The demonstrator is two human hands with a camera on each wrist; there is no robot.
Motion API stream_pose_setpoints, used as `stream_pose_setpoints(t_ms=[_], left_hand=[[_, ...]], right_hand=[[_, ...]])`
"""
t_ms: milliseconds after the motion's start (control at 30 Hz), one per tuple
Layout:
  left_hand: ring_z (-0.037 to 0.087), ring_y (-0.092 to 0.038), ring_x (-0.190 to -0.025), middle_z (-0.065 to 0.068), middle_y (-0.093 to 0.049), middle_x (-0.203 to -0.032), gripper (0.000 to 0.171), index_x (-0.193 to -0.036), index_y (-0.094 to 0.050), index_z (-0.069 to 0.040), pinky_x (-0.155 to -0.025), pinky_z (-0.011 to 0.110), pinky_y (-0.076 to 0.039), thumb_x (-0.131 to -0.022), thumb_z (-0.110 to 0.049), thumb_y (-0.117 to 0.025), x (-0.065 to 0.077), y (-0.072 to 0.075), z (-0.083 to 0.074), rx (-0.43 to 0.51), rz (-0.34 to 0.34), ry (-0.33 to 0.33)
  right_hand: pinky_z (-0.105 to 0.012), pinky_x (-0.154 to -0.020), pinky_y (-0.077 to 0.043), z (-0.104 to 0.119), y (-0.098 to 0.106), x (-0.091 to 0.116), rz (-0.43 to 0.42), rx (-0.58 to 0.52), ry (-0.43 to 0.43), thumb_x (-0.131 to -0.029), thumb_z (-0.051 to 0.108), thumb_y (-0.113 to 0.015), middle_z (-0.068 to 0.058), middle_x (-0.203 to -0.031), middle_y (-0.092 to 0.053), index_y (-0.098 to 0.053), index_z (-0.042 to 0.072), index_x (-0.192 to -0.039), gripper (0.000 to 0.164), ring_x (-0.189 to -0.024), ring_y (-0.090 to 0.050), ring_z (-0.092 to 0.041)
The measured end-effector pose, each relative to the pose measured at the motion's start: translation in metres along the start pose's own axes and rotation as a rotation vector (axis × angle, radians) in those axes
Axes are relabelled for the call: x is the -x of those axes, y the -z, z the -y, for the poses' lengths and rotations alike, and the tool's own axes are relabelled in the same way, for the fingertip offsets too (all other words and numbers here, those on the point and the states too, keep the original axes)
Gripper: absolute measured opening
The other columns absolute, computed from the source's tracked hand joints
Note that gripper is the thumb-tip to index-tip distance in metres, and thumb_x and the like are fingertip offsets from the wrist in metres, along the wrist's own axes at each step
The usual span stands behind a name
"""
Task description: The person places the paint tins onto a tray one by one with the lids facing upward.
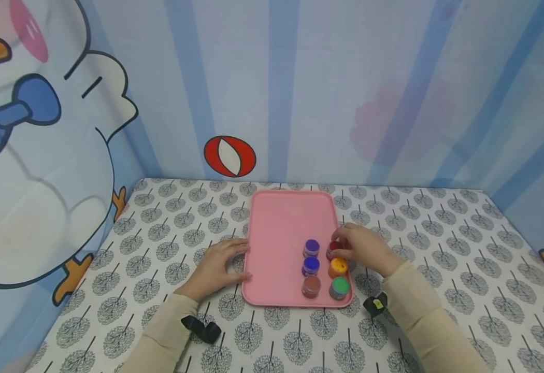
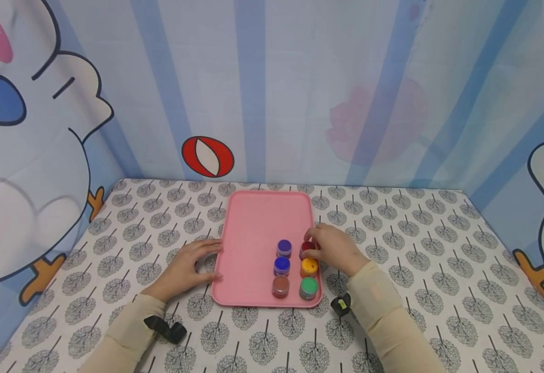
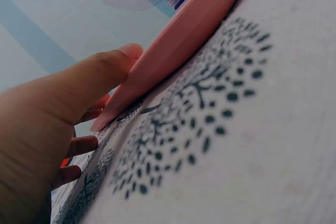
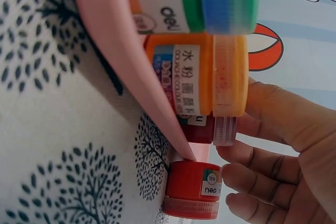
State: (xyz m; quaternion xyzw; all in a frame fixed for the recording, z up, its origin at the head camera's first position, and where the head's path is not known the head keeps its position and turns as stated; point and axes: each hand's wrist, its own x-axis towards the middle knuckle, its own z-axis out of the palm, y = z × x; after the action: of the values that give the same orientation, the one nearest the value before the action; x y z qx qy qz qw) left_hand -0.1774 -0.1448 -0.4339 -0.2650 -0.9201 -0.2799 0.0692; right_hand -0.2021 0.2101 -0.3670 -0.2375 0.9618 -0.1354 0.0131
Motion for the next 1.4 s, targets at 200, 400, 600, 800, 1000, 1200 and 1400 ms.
stream_pose_setpoints(t_ms=[200, 400, 600, 800, 1000, 1200, 1400], left_hand=[[0.031, -0.046, -0.134, 0.006, -0.053, -0.143, 0.065, -0.130, -0.059, -0.012, -0.112, 0.056, -0.033, -0.076, -0.042, -0.077, 0.000, 0.001, -0.001, 0.007, 0.000, 0.001], [0.031, -0.046, -0.134, 0.006, -0.053, -0.142, 0.066, -0.130, -0.059, -0.011, -0.112, 0.056, -0.033, -0.076, -0.042, -0.077, 0.000, 0.002, -0.003, 0.009, 0.001, 0.003], [0.031, -0.046, -0.133, 0.005, -0.053, -0.142, 0.065, -0.130, -0.059, -0.011, -0.112, 0.057, -0.033, -0.076, -0.042, -0.077, 0.000, 0.002, -0.004, 0.005, 0.000, 0.000], [0.031, -0.046, -0.133, 0.006, -0.053, -0.142, 0.066, -0.130, -0.059, -0.011, -0.112, 0.057, -0.033, -0.076, -0.042, -0.077, 0.000, 0.003, -0.004, -0.001, 0.003, 0.007], [0.031, -0.046, -0.134, 0.006, -0.053, -0.143, 0.066, -0.131, -0.058, -0.011, -0.112, 0.057, -0.033, -0.076, -0.042, -0.076, 0.000, 0.003, -0.003, 0.004, 0.002, 0.005], [0.031, -0.046, -0.134, 0.007, -0.053, -0.142, 0.065, -0.131, -0.059, -0.011, -0.112, 0.058, -0.032, -0.076, -0.042, -0.077, 0.000, 0.002, -0.002, 0.006, -0.002, 0.003], [0.032, -0.046, -0.133, 0.007, -0.053, -0.142, 0.065, -0.130, -0.060, -0.011, -0.112, 0.058, -0.033, -0.075, -0.042, -0.077, 0.000, 0.002, -0.003, 0.010, -0.009, -0.004]], right_hand=[[-0.026, -0.062, -0.046, -0.001, 0.000, 0.000, 0.003, -0.007, 0.004, -0.081, 0.030, -0.075, -0.001, -0.082, -0.061, -0.068, 0.010, -0.100, 0.029, -0.070, -0.052, -0.010], [-0.027, -0.066, -0.049, -0.001, 0.001, 0.001, 0.004, -0.030, 0.002, -0.082, 0.029, -0.075, -0.001, -0.084, -0.062, -0.068, 0.009, -0.101, 0.028, -0.072, -0.055, -0.011], [-0.028, -0.067, -0.050, -0.001, 0.004, 0.003, -0.002, -0.043, -0.008, -0.082, 0.029, -0.074, -0.003, -0.085, -0.062, -0.068, 0.009, -0.101, 0.028, -0.073, -0.055, -0.013], [-0.029, -0.068, -0.051, -0.001, 0.007, 0.004, -0.011, -0.029, -0.009, -0.083, 0.030, -0.073, -0.004, -0.088, -0.063, -0.068, 0.008, -0.103, 0.030, -0.076, -0.056, -0.014], [-0.028, -0.067, -0.051, -0.004, 0.008, 0.004, -0.051, -0.015, -0.003, -0.082, 0.028, -0.074, -0.004, -0.091, -0.065, -0.069, 0.008, -0.104, 0.030, -0.077, -0.056, -0.013], [-0.034, -0.072, -0.055, -0.008, 0.012, 0.006, -0.087, -0.029, -0.019, -0.082, 0.026, -0.074, -0.007, -0.097, -0.066, -0.069, 0.006, -0.106, 0.032, -0.081, -0.060, -0.016], [-0.039, -0.075, -0.056, -0.013, 0.014, 0.009, -0.099, -0.068, -0.036, -0.082, 0.025, -0.074, -0.008, -0.101, -0.067, -0.069, 0.006, -0.109, 0.033, -0.085, -0.063, -0.021]])
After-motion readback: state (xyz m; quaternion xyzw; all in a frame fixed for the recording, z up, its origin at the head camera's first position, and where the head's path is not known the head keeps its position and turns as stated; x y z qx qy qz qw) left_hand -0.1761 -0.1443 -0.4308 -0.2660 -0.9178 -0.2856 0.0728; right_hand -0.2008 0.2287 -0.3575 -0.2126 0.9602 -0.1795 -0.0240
